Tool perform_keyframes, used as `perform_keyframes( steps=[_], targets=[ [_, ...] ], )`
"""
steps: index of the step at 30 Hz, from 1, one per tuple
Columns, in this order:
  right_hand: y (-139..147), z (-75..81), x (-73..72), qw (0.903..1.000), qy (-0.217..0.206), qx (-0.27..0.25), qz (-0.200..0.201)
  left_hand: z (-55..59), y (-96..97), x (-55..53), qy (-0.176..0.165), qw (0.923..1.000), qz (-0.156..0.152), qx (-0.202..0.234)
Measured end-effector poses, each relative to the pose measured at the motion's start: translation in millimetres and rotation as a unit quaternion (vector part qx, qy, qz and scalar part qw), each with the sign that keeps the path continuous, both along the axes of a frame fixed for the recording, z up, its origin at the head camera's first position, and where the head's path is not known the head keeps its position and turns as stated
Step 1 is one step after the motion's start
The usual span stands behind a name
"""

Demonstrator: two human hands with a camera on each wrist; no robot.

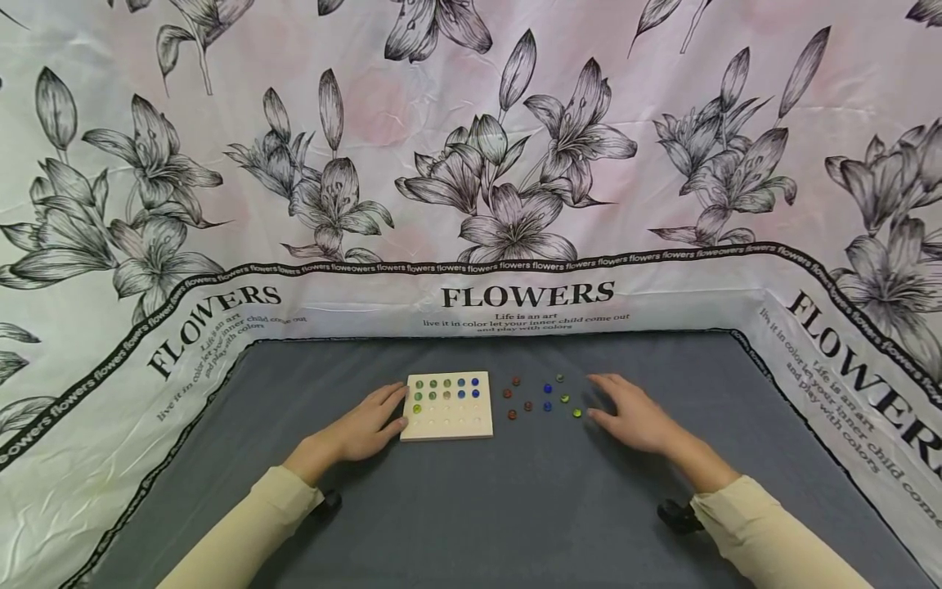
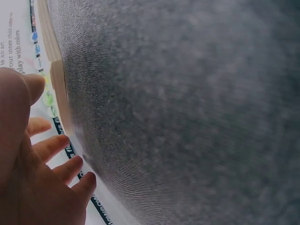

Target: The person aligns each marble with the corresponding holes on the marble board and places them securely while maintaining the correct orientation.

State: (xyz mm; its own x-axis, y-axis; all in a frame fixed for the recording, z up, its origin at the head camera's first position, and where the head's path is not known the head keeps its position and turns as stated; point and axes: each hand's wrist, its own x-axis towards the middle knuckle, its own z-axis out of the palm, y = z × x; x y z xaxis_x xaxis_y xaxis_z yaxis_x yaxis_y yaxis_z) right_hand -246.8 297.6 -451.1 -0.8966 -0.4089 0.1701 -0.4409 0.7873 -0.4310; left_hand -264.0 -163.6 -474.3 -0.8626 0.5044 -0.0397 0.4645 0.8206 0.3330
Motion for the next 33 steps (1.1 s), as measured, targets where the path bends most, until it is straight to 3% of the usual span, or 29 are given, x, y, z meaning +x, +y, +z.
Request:
perform_keyframes(
  steps=[12,25,33],
  targets=[
    [-8.6,-6.4,-3.7,0.9956,-0.044,-0.075,-0.034,0.2,2.2,-2.9,-0.002,1.0,-0.006,-0.005],
    [-16.4,-8.4,-6.8,0.9956,-0.049,-0.068,-0.043,1.6,3.1,-2.8,-0.002,0.9988,-0.003,-0.049],
    [-20.8,-13.9,-7.3,0.995,-0.06,-0.063,-0.049,3.6,3.3,0.2,-0.013,0.9984,-0.014,-0.054]
  ],
)
